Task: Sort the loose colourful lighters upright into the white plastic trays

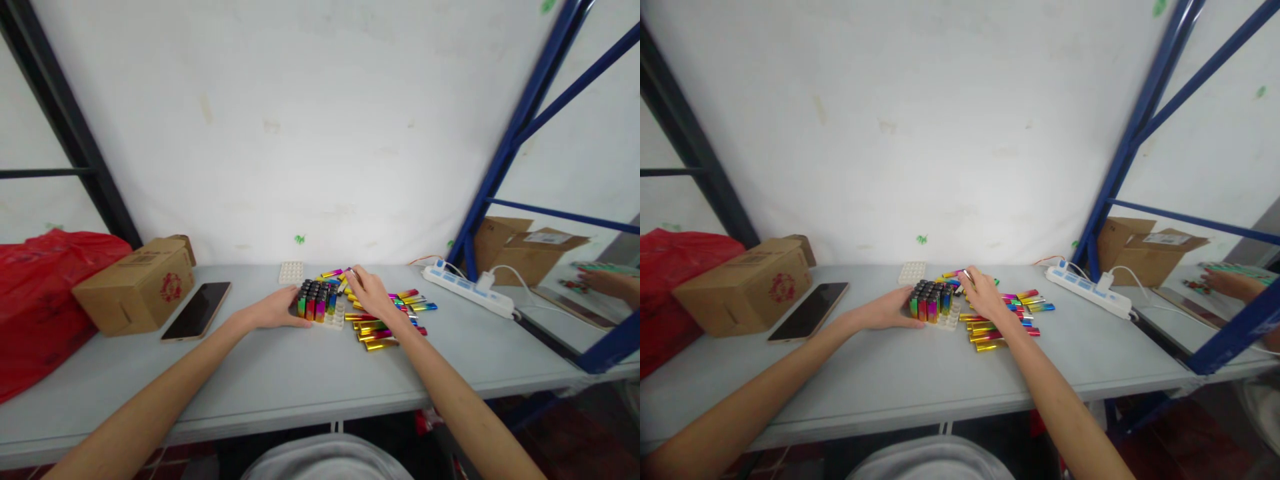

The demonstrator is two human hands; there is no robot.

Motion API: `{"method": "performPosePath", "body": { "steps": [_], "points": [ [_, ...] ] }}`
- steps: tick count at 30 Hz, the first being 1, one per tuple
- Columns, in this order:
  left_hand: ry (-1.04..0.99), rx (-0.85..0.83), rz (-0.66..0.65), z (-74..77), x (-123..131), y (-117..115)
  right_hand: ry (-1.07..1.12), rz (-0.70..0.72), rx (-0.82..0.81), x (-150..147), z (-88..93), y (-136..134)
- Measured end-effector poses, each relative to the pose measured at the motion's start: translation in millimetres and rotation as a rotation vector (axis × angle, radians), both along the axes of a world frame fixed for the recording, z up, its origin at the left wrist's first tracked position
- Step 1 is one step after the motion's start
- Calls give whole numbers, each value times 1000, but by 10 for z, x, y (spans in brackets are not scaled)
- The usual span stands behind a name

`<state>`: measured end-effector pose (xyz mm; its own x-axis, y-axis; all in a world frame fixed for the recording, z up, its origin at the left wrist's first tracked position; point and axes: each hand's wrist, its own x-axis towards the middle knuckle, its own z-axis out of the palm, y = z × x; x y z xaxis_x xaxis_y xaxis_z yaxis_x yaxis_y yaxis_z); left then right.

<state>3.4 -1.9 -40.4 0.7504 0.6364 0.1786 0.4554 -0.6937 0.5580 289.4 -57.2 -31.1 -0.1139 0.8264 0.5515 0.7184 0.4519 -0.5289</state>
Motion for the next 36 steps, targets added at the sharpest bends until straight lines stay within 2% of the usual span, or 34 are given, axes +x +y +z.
{"method": "performPosePath", "body": {
  "steps": [2, 7, 9, 17, 22, 30, 33, 36],
  "points": [
    [-10, 9, -9, -5, 0, 5, -15, 32, -10, 12, 14, -2],
    [-13, 20, -21, -6, -1, 10, -120, 133, 118, 31, 36, 1],
    [1, 14, -6, -9, -2, 12, -126, 148, 123, 30, 38, -6],
    [33, -18, 29, -22, -5, 18, 8, 232, -6, -31, 40, -93],
    [31, -15, 30, 7, 1, -5, -44, 305, -81, -91, 34, -122],
    [52, -2, 37, 20, -1, -8, -32, 393, -102, -97, 24, -135],
    [50, 7, 28, 4, -7, 4, -17, 350, -91, -71, 30, -113],
    [57, 8, 38, 2, -8, 5, -47, 165, -13, 62, 20, -11]
  ]
}}
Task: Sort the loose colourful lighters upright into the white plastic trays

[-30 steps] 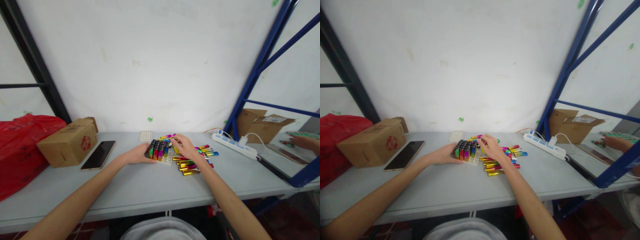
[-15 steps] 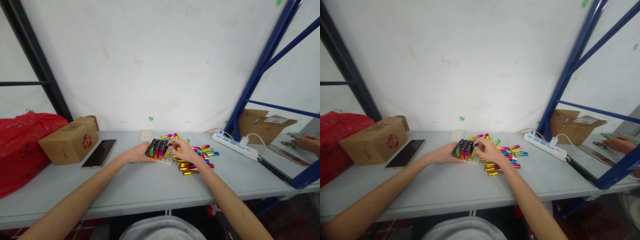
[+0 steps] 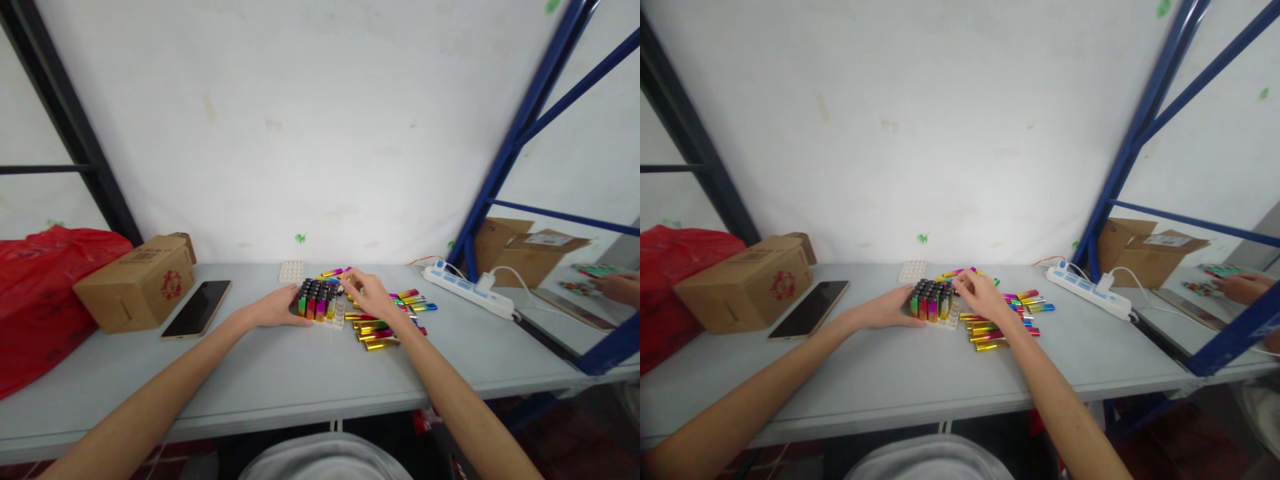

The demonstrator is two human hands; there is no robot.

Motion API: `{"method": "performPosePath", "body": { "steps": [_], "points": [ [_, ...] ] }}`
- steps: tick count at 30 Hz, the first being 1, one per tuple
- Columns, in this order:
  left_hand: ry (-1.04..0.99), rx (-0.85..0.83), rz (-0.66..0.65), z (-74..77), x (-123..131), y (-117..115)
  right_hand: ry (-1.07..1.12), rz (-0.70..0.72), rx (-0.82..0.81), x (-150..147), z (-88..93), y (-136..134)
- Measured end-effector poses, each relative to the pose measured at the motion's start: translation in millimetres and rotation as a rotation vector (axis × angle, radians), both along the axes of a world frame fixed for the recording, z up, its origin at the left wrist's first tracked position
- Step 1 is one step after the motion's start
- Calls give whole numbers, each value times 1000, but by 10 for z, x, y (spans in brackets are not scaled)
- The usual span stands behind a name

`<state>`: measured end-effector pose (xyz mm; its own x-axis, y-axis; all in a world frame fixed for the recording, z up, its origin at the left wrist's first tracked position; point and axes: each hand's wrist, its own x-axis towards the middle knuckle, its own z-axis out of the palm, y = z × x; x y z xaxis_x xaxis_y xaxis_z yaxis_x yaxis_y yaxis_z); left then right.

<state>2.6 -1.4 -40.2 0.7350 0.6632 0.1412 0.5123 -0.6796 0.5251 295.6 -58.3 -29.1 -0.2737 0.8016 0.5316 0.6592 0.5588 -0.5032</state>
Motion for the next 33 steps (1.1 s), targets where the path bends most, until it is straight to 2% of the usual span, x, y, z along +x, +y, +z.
{"method": "performPosePath", "body": {
  "steps": [3, 5, 7, 9, 12, 16, 21, 24, 26, 29, 33],
  "points": [
    [23, -2, 22, 6, 1, -3, -106, -264, 67, 253, -75, 163],
    [32, 2, 19, 8, 1, -3, -198, -418, 33, 434, -170, 264],
    [41, 3, 20, 5, 1, 0, -266, -513, -49, 574, -280, 337],
    [50, 1, 33, -2, 0, 4, -308, -547, -129, 653, -374, 384],
    [48, 8, 50, -13, -1, 9, -340, -556, -216, 682, -449, 431],
    [21, 13, 27, -15, -3, 4, -360, -557, -270, 677, -464, 483],
    [14, -3, 53, -17, -3, 5, -261, -535, -135, 677, -441, 507],
    [9, 2, 43, -19, -3, 11, -105, -500, -8, 652, -397, 514],
    [12, 12, 38, -17, -2, 11, 56, -492, 18, 626, -358, 521],
    [22, 19, 28, -9, -1, 7, 351, -448, -24, 567, -293, 518],
    [24, 14, 19, -2, -2, 1, 640, -233, -168, 418, -205, 435]
  ]
}}
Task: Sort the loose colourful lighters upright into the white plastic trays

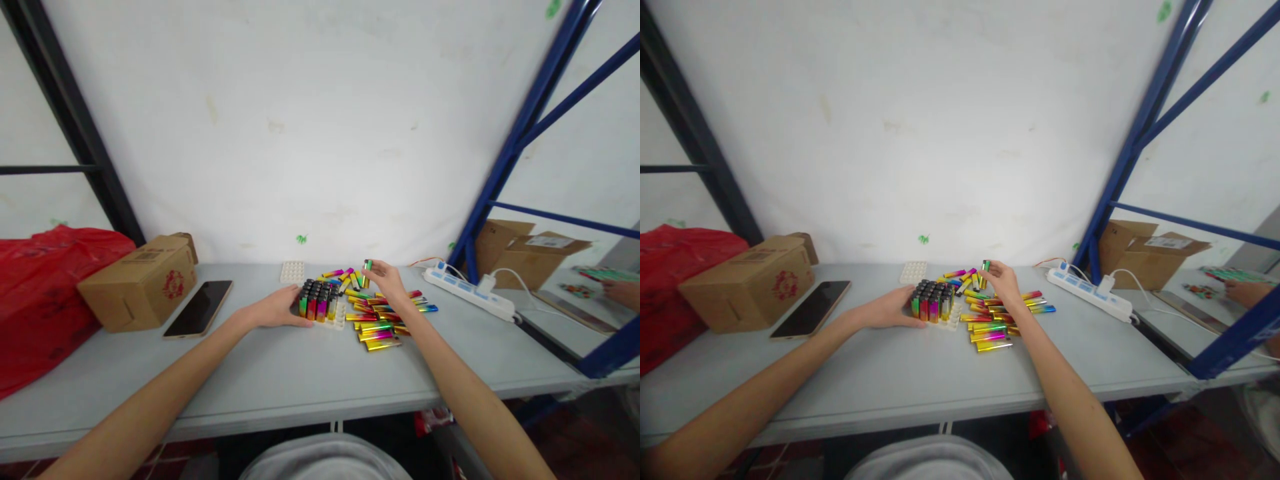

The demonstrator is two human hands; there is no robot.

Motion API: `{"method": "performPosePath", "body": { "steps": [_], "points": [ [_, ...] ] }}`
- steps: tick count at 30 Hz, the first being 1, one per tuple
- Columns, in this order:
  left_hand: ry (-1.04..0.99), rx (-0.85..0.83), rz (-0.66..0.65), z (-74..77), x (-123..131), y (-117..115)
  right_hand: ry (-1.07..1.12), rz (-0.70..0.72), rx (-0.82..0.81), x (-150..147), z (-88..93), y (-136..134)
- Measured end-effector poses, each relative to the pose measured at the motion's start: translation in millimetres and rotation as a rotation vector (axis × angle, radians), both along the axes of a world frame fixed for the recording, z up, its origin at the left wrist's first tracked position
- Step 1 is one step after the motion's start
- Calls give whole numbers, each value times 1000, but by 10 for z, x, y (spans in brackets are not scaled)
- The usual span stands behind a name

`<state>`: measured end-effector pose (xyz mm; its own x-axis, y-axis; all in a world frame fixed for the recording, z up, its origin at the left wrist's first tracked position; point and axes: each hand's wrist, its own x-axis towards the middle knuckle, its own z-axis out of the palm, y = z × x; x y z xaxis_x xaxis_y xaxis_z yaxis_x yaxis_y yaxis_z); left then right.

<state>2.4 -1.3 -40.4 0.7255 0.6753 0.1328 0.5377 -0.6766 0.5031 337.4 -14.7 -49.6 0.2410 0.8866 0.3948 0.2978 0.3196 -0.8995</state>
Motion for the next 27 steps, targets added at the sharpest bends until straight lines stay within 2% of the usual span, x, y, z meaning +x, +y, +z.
{"method": "performPosePath", "body": {
  "steps": [5, 8, 11, 15, 17, 27],
  "points": [
    [-32, -12, -4, 5, 3, -9, 249, 330, -84, -251, 84, -185],
    [-23, -13, -5, 8, 5, -10, 233, 405, -147, -341, 104, -240],
    [-34, -18, -23, 6, 4, -7, 62, 272, -140, -371, 110, -258],
    [-35, -12, -16, 1, 2, -1, -278, -45, 115, -374, 136, -292],
    [-20, -18, -16, 1, 3, 0, -373, -143, 169, -378, 154, -318],
    [-4, -33, -3, -12, 2, 10, -496, -169, 163, -480, 185, -390]
  ]
}}
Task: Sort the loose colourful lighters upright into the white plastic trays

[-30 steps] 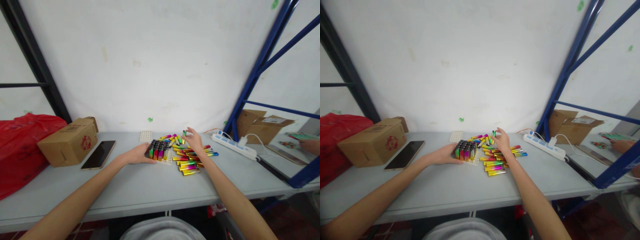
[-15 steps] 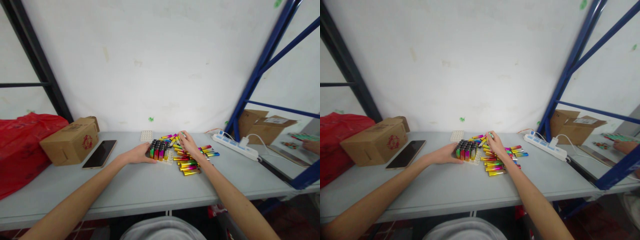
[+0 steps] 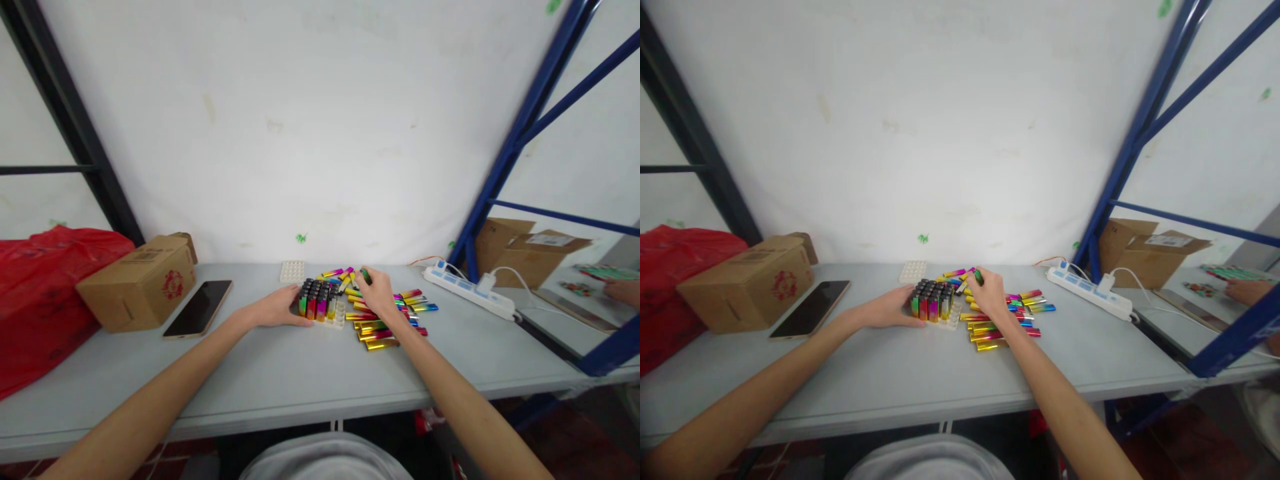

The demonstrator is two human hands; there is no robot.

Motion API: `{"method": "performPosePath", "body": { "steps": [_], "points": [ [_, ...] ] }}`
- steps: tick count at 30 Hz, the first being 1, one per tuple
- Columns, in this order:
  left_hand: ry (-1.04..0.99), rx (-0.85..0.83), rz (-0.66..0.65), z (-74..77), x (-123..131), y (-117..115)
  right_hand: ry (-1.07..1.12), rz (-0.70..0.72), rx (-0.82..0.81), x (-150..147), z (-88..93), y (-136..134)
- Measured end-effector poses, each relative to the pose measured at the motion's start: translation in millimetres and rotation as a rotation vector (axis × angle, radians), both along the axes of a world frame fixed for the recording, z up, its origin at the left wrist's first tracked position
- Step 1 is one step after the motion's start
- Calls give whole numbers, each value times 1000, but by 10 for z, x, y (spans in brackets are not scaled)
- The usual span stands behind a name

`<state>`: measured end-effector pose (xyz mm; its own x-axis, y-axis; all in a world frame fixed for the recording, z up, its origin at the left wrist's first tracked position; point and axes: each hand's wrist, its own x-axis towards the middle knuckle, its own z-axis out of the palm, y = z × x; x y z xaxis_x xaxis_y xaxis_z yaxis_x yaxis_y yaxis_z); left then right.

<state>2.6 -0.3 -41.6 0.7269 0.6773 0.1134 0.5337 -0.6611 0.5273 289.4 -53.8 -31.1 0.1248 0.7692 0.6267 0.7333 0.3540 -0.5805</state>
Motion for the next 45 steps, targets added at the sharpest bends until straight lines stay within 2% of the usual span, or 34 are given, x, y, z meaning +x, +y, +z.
{"method": "performPosePath", "body": {
  "steps": [8, 12, 18, 21, 25, 33, 45],
  "points": [
    [-19, 10, -40, -9, -3, 19, -38, 105, -22, -90, 38, -93],
    [-40, 13, -51, -5, 0, 11, -50, 216, -34, -109, 59, -132],
    [-25, 12, -37, -10, -3, 12, -146, 337, 119, -154, 98, -173],
    [-37, -2, -60, -11, -2, 14, -175, 425, 45, -179, 84, -186],
    [-20, 17, -27, -20, -4, 20, -189, 513, -67, -208, 35, -193],
    [-15, 35, 13, -49, -14, 25, -252, 545, -130, -233, 4, -188],
    [-6, 24, 0, 9, 1, -4, -198, 576, -159, -211, 69, -222]
  ]
}}
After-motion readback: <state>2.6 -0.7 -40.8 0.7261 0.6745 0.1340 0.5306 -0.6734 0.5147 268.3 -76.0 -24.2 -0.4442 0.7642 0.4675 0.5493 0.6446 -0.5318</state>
